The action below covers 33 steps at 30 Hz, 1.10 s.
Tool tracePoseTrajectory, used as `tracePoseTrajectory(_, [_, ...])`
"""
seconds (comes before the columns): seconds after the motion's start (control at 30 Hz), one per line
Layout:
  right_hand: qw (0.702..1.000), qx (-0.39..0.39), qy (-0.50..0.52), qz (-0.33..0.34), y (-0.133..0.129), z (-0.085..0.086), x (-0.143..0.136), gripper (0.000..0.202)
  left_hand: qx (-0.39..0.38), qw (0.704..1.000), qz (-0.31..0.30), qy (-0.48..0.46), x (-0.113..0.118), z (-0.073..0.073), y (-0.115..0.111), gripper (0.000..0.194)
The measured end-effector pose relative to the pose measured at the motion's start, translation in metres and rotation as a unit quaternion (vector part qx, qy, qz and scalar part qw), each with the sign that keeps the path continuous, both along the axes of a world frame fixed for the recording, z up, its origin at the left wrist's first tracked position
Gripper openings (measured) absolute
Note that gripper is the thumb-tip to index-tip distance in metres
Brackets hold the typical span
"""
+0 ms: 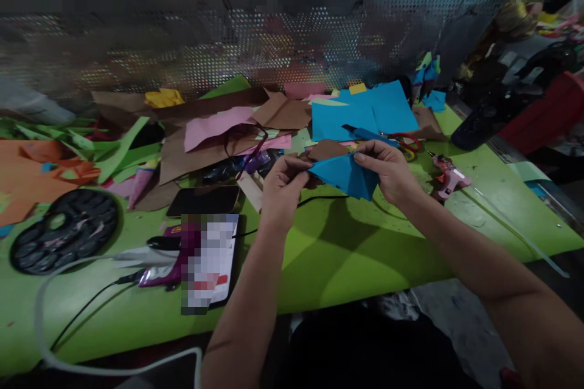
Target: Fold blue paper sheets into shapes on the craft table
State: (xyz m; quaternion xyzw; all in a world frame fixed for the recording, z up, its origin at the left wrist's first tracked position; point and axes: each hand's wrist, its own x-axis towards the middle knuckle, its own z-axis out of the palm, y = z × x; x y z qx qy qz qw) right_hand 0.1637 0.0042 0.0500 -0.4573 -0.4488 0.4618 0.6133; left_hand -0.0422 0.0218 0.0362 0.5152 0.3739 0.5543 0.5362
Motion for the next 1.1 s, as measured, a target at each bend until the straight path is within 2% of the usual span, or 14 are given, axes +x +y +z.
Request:
tracePoseTrajectory(0.27, [0.999, 0.011, -0.051, 0.015, -0.0004, -0.0016, 0.0014, 0.033, -0.015, 1.000, 0.007, 0.009, -0.0011, 0.0018, 0.0011, 0.015])
tracePoseTrajectory(0.47, [0.998, 0.032, -0.057, 0.011, -0.0008, -0.0015, 0.0023, 0.024, -0.031, 0.999, -0.002, -0.024, -0.0006, 0.0040, 0.0012, 0.014])
tracePoseTrajectory(0.7, [0.997, 0.030, -0.072, -0.009, 0.0000, -0.0004, 0.0037, 0.020, -0.043, 0.998, -0.041, -0.005, -0.0048, 0.0027, 0.0015, 0.007])
tracePoseTrajectory(0.93, [0.992, 0.056, -0.112, 0.006, -0.0010, -0.0031, 0.0061, 0.016, -0.038, 0.997, -0.007, 0.064, -0.0042, 0.0025, 0.0027, 0.029])
tracePoseTrajectory(1.1, [0.981, 0.091, -0.171, 0.003, -0.0046, 0.0018, 0.0069, 0.010, -0.008, 0.997, -0.015, 0.073, -0.0041, 0.0066, 0.0027, 0.029])
